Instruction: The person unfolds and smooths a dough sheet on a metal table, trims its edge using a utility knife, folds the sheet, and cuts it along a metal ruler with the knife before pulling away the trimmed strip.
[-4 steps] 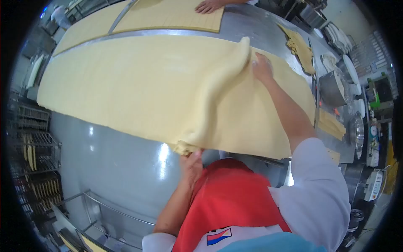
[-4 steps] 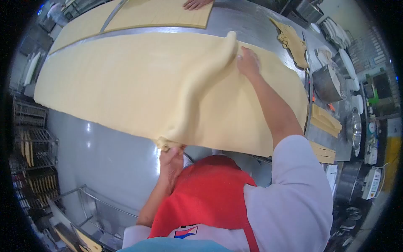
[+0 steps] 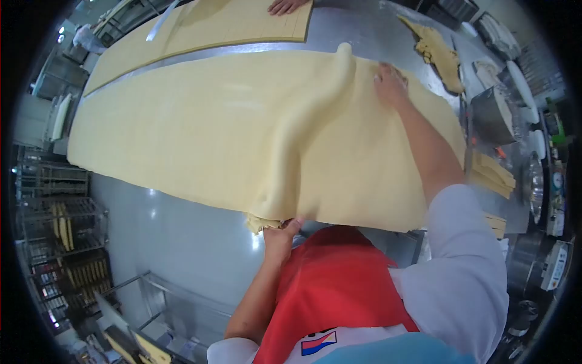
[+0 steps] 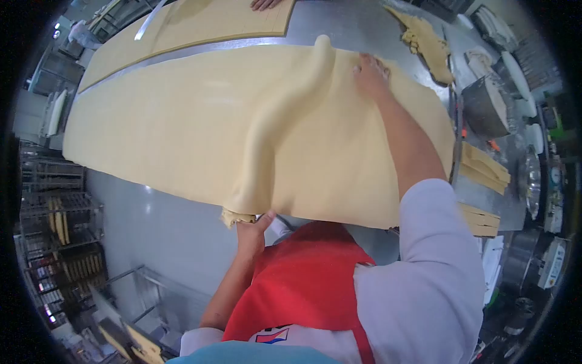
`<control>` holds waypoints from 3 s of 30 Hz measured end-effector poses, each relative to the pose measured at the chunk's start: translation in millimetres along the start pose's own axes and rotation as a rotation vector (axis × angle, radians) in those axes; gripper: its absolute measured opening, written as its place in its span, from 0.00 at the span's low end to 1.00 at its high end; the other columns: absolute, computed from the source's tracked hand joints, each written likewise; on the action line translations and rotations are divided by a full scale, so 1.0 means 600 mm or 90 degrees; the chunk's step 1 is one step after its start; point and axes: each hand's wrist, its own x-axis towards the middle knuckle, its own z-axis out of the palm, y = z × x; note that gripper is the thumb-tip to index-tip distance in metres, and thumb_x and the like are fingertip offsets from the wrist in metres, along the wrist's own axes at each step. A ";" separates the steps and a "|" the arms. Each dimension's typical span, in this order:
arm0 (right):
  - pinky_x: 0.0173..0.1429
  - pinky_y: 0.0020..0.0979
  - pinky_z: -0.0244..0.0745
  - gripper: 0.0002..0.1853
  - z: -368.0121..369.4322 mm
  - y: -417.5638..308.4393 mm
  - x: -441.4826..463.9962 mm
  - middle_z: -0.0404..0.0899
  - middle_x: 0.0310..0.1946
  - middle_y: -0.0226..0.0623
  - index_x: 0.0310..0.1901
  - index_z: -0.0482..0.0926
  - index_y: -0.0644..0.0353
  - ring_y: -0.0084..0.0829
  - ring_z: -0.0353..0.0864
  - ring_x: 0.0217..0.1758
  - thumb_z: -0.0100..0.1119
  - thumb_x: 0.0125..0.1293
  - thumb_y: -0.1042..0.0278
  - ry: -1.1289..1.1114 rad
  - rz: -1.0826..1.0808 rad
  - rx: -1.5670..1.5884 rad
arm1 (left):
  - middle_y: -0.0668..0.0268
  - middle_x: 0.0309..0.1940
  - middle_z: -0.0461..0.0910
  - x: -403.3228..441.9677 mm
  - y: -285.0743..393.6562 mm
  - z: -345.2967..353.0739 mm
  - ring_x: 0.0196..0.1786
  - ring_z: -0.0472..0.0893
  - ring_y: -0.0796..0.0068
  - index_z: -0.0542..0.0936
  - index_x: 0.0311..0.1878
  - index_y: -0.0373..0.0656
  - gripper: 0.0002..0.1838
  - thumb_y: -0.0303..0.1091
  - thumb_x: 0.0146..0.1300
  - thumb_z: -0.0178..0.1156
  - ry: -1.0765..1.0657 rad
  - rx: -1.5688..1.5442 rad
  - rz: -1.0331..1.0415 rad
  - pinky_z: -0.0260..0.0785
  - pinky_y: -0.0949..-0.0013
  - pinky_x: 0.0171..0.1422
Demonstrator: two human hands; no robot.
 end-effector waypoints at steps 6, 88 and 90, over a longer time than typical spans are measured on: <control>0.78 0.57 0.56 0.36 -0.065 -0.022 0.105 0.68 0.73 0.44 0.72 0.70 0.50 0.46 0.61 0.78 0.61 0.65 0.42 -0.054 -0.104 -0.037 | 0.62 0.64 0.77 0.050 0.014 0.067 0.66 0.76 0.64 0.71 0.69 0.43 0.25 0.42 0.74 0.60 0.092 -0.380 -0.098 0.69 0.56 0.71; 0.70 0.43 0.72 0.36 -0.141 -0.273 -0.365 0.76 0.67 0.46 0.75 0.64 0.57 0.45 0.78 0.67 0.60 0.70 0.50 -0.458 -0.482 0.146 | 0.63 0.35 0.83 -0.029 -0.075 0.169 0.33 0.78 0.70 0.82 0.39 0.36 0.12 0.36 0.75 0.59 -0.092 0.181 -0.023 0.70 0.62 0.39; 0.66 0.44 0.75 0.36 -0.191 -0.323 -0.430 0.78 0.64 0.47 0.73 0.67 0.57 0.46 0.80 0.64 0.63 0.68 0.50 -0.450 -0.540 0.029 | 0.63 0.35 0.84 -0.026 -0.083 0.171 0.32 0.78 0.71 0.81 0.41 0.35 0.11 0.35 0.73 0.61 -0.098 0.258 0.184 0.68 0.62 0.37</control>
